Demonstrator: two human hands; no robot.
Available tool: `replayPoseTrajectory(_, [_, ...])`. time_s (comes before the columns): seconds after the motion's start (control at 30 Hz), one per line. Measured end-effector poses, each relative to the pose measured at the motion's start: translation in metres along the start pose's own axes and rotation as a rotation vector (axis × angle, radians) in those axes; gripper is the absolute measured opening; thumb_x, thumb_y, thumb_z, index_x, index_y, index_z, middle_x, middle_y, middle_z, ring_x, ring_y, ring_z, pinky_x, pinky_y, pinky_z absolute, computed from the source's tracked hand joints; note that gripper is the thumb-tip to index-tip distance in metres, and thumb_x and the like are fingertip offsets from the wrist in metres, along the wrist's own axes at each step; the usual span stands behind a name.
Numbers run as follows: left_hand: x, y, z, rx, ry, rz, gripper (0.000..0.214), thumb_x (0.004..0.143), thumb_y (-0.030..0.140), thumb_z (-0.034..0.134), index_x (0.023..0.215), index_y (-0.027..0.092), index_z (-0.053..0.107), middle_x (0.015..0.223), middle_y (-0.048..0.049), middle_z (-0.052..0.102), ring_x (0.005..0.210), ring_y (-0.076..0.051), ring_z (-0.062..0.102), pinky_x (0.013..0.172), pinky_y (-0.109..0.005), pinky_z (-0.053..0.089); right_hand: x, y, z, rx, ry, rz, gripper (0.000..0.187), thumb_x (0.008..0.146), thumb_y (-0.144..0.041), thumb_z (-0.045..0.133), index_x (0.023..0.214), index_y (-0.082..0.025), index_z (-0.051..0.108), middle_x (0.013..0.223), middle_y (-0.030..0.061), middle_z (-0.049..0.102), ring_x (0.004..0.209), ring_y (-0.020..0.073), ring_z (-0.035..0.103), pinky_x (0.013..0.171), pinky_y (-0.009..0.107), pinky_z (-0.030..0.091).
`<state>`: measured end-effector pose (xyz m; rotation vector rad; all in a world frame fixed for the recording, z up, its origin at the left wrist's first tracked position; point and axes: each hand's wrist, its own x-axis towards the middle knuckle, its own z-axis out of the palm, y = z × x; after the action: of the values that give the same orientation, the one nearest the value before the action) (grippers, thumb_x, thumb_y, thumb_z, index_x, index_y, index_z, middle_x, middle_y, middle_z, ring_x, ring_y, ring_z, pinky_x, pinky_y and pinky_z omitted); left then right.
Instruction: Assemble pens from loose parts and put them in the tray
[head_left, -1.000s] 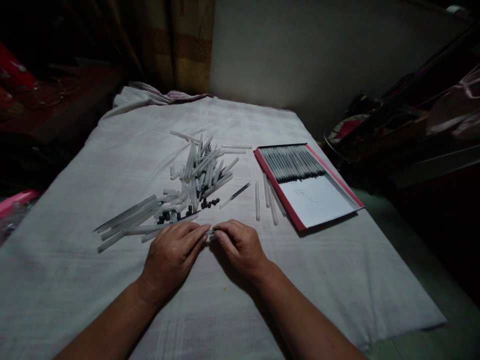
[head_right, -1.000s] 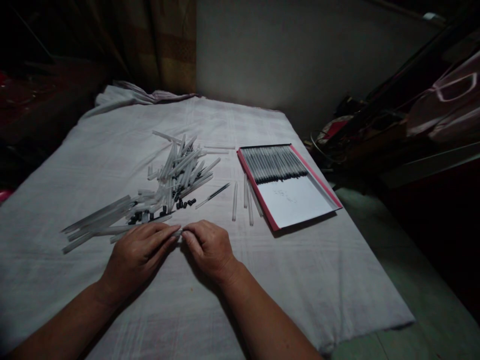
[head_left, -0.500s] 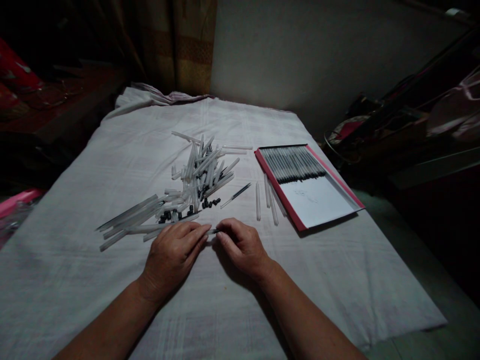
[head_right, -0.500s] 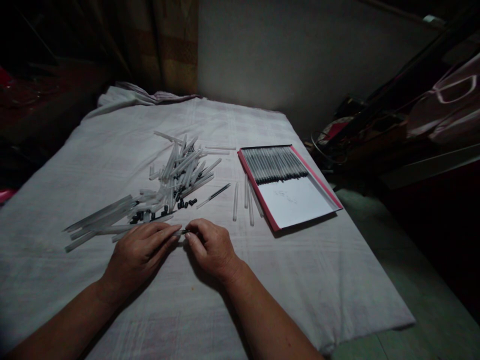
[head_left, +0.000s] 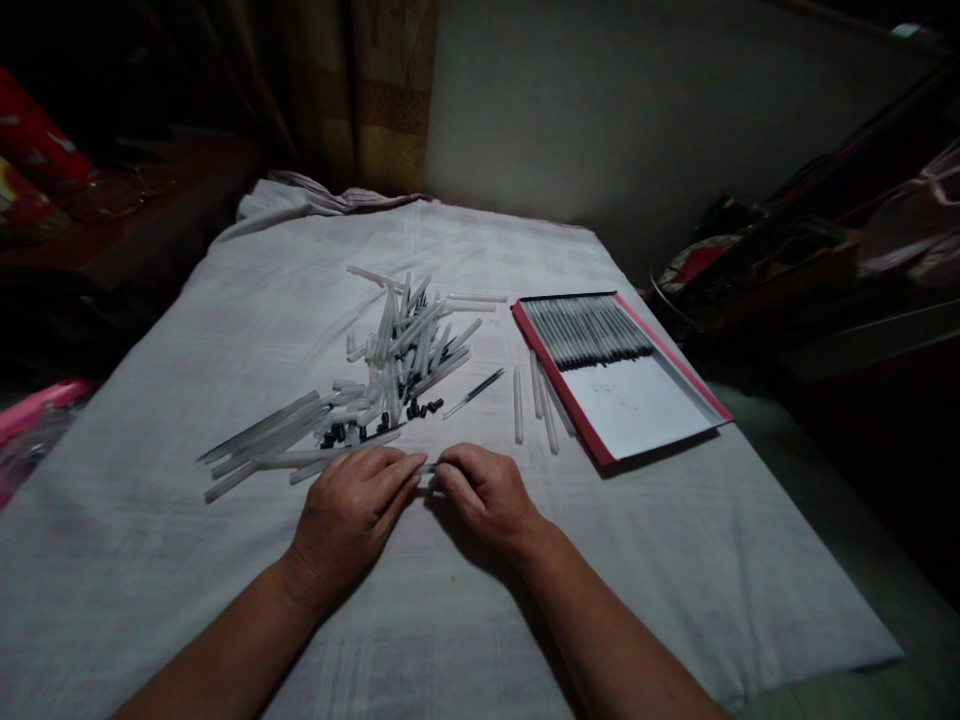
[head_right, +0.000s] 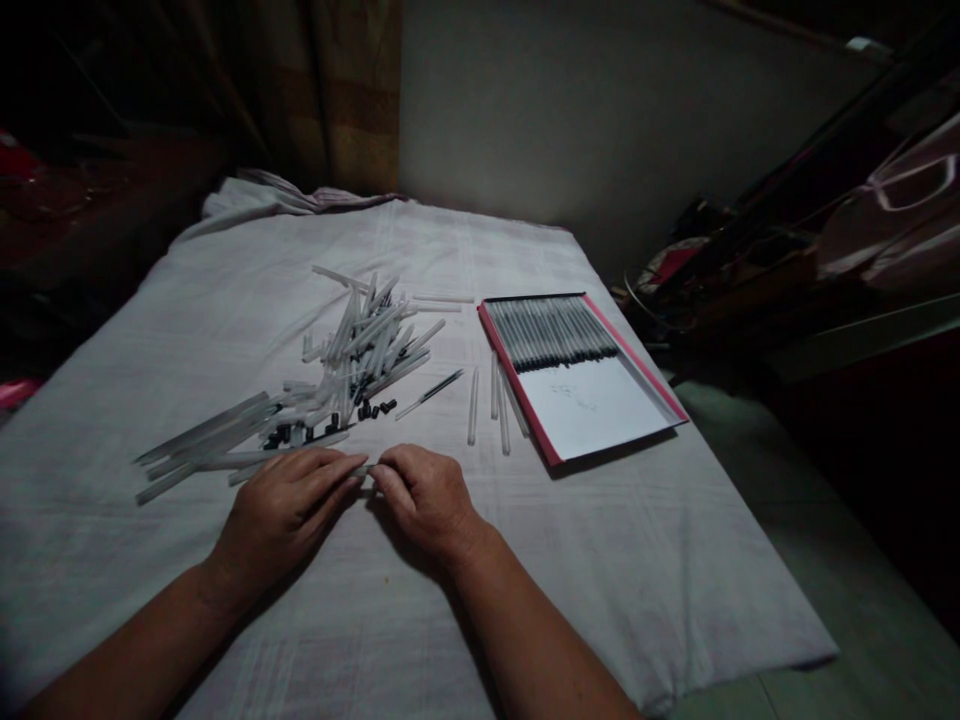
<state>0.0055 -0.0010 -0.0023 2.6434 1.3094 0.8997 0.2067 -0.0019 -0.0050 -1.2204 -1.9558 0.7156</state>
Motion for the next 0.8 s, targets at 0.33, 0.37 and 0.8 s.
replayPoseTrajectory(0.33, [0.0008,0.0011,-0.0022,-0.008,0.012,0.009,0.022,0.097,0.027,0.054,0.112,0.020,0.067,0.095,-0.0051,0.073,0.083,-0.019,0.066,0.075,-0.032,0.048,-0.0012,0.0018,-0.0037,0.034,-0.017,0.001,0.013,0.093,-0.025,0.053,0.096,-0.021,0.064,0.082,0.0040,0.071,0.073,0.0152,0.065,0.071,0.026,0.051])
replayPoseTrajectory(0.37, [0.0009,0.0011,-0.0023,-0.008,0.014,0.011,0.022,0.097,0.027,0.054,0.111,0.019,0.068,0.094,-0.0051,0.073,0.083,-0.019,0.066,0.074,-0.032,0.048,-0.0012,0.0019,-0.0037,0.040,-0.020,0.007,0.013,0.092,-0.026,0.054,0.100,-0.021,0.064,0.082,0.0037,0.072,0.073,0.0151,0.065,0.070,0.026,0.051])
replayPoseTrajectory(0.8, [0.0013,0.0020,-0.0018,-0.006,0.013,0.011,0.022,0.097,0.028,0.053,0.111,0.019,0.068,0.095,-0.0053,0.074,0.084,-0.019,0.067,0.074,-0.032,0.049,-0.0014,0.0023,-0.0037,-0.002,-0.020,-0.024,0.014,0.092,-0.024,0.053,0.101,-0.021,0.063,0.084,0.0045,0.072,0.073,0.0152,0.065,0.070,0.026,0.050])
